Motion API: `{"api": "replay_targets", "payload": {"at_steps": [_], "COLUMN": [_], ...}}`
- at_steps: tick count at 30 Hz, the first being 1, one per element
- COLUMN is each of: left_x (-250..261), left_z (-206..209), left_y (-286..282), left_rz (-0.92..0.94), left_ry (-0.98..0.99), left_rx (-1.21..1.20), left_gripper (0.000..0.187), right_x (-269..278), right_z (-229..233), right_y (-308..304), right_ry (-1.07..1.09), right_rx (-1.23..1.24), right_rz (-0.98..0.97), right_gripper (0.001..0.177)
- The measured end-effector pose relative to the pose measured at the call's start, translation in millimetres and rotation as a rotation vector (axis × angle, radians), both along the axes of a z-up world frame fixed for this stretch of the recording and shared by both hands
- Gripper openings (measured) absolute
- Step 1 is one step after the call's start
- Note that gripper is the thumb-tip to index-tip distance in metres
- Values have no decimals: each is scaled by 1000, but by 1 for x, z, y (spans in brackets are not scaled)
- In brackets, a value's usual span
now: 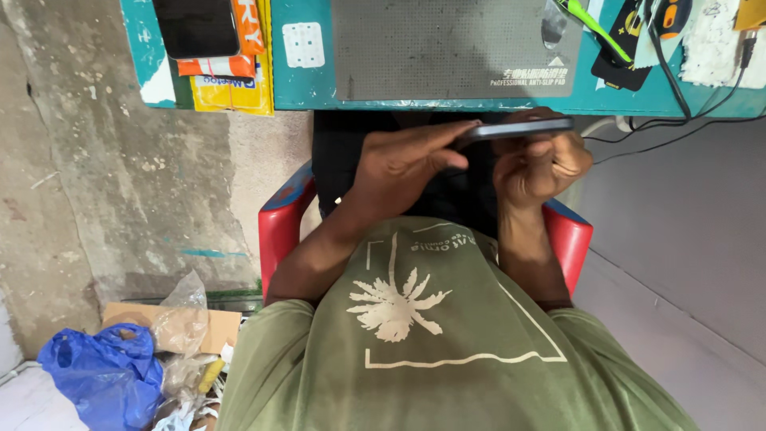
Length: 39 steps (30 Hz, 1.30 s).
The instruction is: The person applies a substance from a small tube onto a phone backplate using a brush applicator. They then place the backplate onto a smartphone chassis, press it into place, and test the device by turning it on.
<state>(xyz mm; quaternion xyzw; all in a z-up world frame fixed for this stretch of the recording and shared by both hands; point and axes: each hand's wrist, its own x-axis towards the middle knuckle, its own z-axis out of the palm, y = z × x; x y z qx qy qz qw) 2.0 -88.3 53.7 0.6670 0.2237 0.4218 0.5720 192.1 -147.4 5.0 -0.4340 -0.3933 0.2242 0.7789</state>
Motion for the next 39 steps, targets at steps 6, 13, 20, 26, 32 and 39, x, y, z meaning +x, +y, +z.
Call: {"api": "replay_targets", "payload": {"at_steps": [6,13,20,26,32,39], "left_x": [8,11,16,13,16,18], "left_z": [-11,-14,-16,-18,-28,-39], "left_y": [-17,-15,-27,-30,-31,-31], "left_rz": [171,75,213,150,274,161], "left_ry": [-13,85,117,167,185,133], "left_rx": [116,45,118,-3,47,-212], "left_gripper": [36,39,36,39,34,33], "right_x": [-3,10,8,19,22,26], "right_z": [-6,-28,-19,-24,-33,-18], "right_y": [-5,-7,2,9,10,21], "right_ry": [201,578,579,683,651,834], "right_rx": [-13,-40,-47,-39,-34,-25], "right_rz": [95,27,55,30,25,86], "right_gripper": [46,31,33,35,31,34]}}
